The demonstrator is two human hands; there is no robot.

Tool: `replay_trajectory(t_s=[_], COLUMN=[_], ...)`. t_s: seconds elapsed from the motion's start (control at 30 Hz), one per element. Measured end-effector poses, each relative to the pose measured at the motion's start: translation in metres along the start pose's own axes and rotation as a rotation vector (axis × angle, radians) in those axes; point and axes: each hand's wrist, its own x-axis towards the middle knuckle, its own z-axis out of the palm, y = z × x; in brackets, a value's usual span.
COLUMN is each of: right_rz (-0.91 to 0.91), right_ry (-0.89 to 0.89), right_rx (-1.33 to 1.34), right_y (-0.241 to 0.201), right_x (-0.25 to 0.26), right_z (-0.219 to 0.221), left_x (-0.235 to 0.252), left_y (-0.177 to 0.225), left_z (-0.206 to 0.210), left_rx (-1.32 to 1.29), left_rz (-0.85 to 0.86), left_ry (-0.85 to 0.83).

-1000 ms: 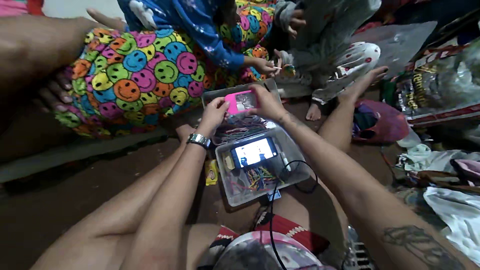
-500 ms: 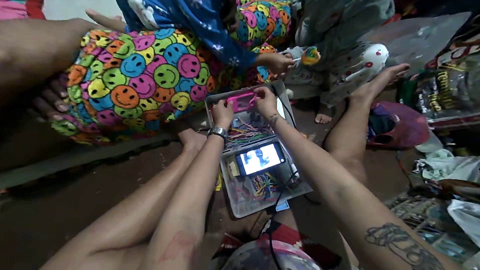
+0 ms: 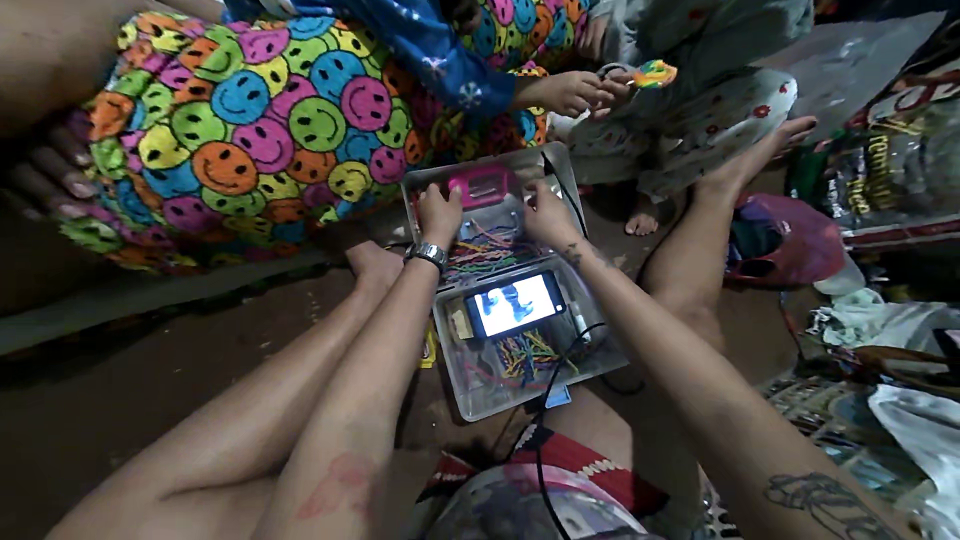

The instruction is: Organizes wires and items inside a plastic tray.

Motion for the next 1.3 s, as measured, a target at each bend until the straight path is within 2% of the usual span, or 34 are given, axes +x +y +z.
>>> replay_trajectory(t_s=[0.13,0.23,0.3,0.43,0.57,0.7,0.9,1.03,1.13,1.2,1.3], right_rz=[-0.033,-0.085,-0.060,0.189,0.295,0.297,0.300,0.193,0.033,-0.089,-0.207], right_ry=[-0.013,0.063,0.089,-0.130,-0.190,-0.133,-0.156,0.029,0.197,0.278,0.287], right_rx=[-0.084,-0.132,-0.111,-0.154,-0.127,-0.062,-0.032,0.130,0.258,0.341,0.408], right_y=[0.021,0.025,0.029,0.033,0.034,0.041,0.057,0.064,0.056,0.044,0.025], right_x=[-0.065,-0.100,-0.116,-0.121,-0.115,-0.111,-0.121,-0.161,-0.183,-0.178,-0.140], right_z=[-0.008,-0.016,-0.017,-0.007,0.005,0.010,0.018,0.017,0.008,0.000,-0.010], left_x=[-0.040,-0.102,-0.154,-0.215,-0.217,-0.204,-0.215,-0.239,-0.253,-0.240,-0.195], left_y=[0.021,0.017,0.006,-0.010,-0.025,-0.040,-0.035,-0.029,-0.009,-0.002,0.008], left_z=[-0.016,-0.020,-0.020,-0.007,0.009,0.017,0.011,0.002,-0.014,-0.026,-0.042], left_rx=[-0.026,-0.231,-0.409,-0.540,-0.501,-0.499,-0.514,-0.467,-0.385,-0.348,-0.289], left_rz=[0.083,0.143,0.043,-0.246,-0.361,-0.361,-0.422,-0.312,-0.091,0.074,0.204], left_ry=[0.053,0.180,0.114,-0.072,-0.122,-0.126,-0.136,-0.145,-0.069,-0.010,-0.002])
